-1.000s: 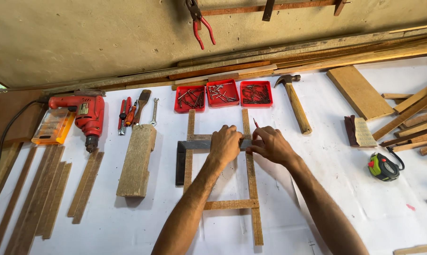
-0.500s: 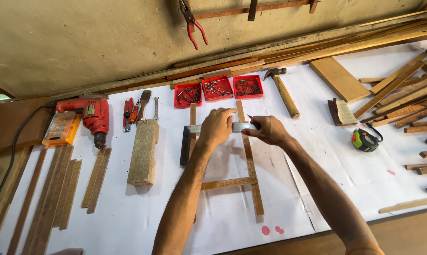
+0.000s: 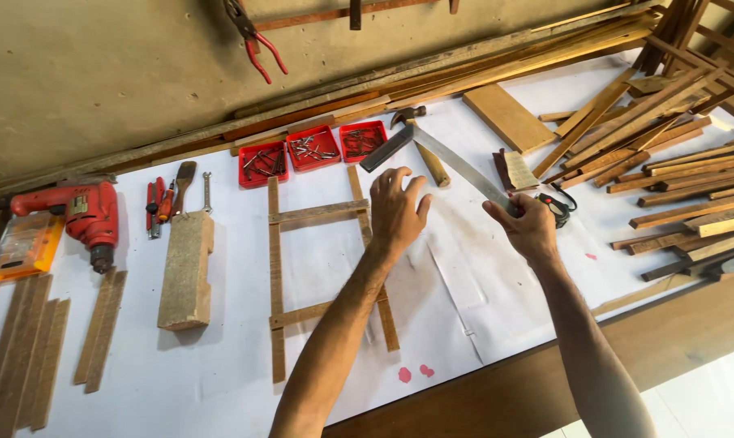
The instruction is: Assembling a wooden frame using a hammer, nails, and a square ruler on a workbench.
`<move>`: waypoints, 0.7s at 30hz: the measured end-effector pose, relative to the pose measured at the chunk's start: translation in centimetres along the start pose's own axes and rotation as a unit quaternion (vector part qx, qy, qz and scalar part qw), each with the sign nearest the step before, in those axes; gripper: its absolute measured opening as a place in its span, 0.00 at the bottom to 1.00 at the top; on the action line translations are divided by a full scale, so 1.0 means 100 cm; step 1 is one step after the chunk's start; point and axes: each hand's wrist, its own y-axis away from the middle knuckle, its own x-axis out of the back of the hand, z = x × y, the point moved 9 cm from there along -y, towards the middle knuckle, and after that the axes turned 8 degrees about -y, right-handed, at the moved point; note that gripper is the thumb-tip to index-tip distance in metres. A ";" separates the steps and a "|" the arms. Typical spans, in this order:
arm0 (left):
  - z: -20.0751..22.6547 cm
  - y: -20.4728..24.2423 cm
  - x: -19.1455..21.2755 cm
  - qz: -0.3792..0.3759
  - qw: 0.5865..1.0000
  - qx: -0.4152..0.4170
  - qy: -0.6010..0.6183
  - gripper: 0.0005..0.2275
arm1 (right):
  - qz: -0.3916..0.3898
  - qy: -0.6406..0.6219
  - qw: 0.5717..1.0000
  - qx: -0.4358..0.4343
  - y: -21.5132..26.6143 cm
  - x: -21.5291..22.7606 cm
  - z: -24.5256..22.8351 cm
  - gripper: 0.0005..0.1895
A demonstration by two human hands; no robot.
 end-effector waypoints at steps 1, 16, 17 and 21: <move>0.007 0.001 -0.019 0.001 1.000 -0.001 0.003 0.16 | 0.003 0.002 1.000 -0.001 0.001 0.001 0.005 0.26; 0.021 -0.020 -0.177 -0.179 0.984 0.015 0.018 0.20 | 0.121 0.077 0.985 -0.091 -0.081 -0.023 0.081 0.29; 0.022 -0.023 -0.177 -0.181 0.983 0.017 0.014 0.19 | 0.120 0.084 0.985 -0.090 -0.088 -0.027 0.084 0.28; 0.020 -0.035 -0.187 -0.174 0.985 0.009 -0.018 0.14 | 0.129 0.107 0.984 -0.055 -0.108 -0.039 0.095 0.28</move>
